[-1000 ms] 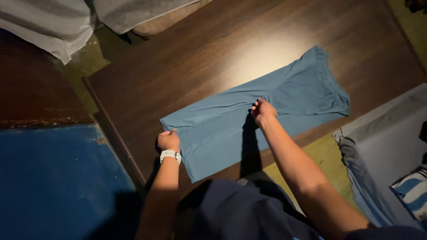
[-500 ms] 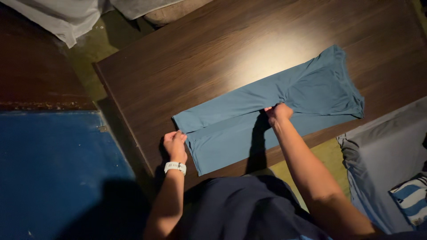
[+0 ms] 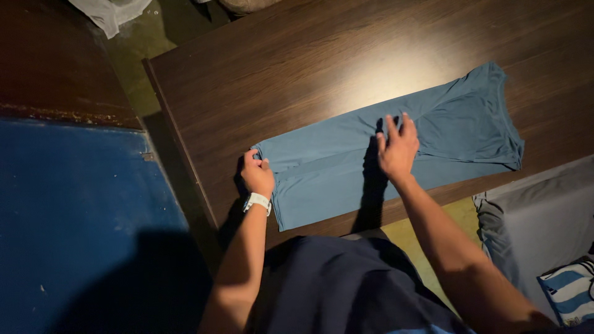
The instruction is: The person folds a blue t-shirt on a wooden table, then places it on a bed. They repeat the process with another blue t-shirt and then fold a pair of black pants, placing each folded item on the bed.
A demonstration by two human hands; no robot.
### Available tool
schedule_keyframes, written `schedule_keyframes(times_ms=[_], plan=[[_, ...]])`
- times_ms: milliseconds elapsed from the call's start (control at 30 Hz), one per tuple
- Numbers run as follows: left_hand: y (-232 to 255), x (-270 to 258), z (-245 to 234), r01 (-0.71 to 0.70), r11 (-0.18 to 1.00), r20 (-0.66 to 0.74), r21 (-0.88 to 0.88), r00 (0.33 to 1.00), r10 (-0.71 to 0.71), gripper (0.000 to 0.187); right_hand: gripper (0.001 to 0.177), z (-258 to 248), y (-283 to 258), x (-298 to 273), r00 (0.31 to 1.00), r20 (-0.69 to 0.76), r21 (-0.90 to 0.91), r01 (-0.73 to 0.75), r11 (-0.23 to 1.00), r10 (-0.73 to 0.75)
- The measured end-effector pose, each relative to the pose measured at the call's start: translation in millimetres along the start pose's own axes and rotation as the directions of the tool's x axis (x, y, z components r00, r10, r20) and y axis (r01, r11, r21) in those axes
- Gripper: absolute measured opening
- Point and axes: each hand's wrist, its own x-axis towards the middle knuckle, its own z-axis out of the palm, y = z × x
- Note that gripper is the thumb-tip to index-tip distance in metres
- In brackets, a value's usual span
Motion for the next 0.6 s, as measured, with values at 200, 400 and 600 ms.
schedule_keyframes(times_ms=[200, 400, 600], plan=[[-3, 1, -25, -0.049, 0.998, -0.017, 0.034, 0.999, 0.049, 0.036, 0.076, 5, 12, -6, 0.92, 0.383, -0.267, 0.027, 0.963, 0.081], [26, -3, -26, -0.519, 0.728, 0.357, 0.448, 0.851, 0.386, 0.051, 0.076, 7, 8, -7, 0.939, 0.333, -0.279, 0.184, 0.943, -0.084], [25, 3, -9, -0.636, 0.559, 0.58, 0.532, 0.755, 0.306, 0.079, 0.085, 8, 4, -1, 0.93, 0.355, -0.212, 0.174, 0.962, -0.09]])
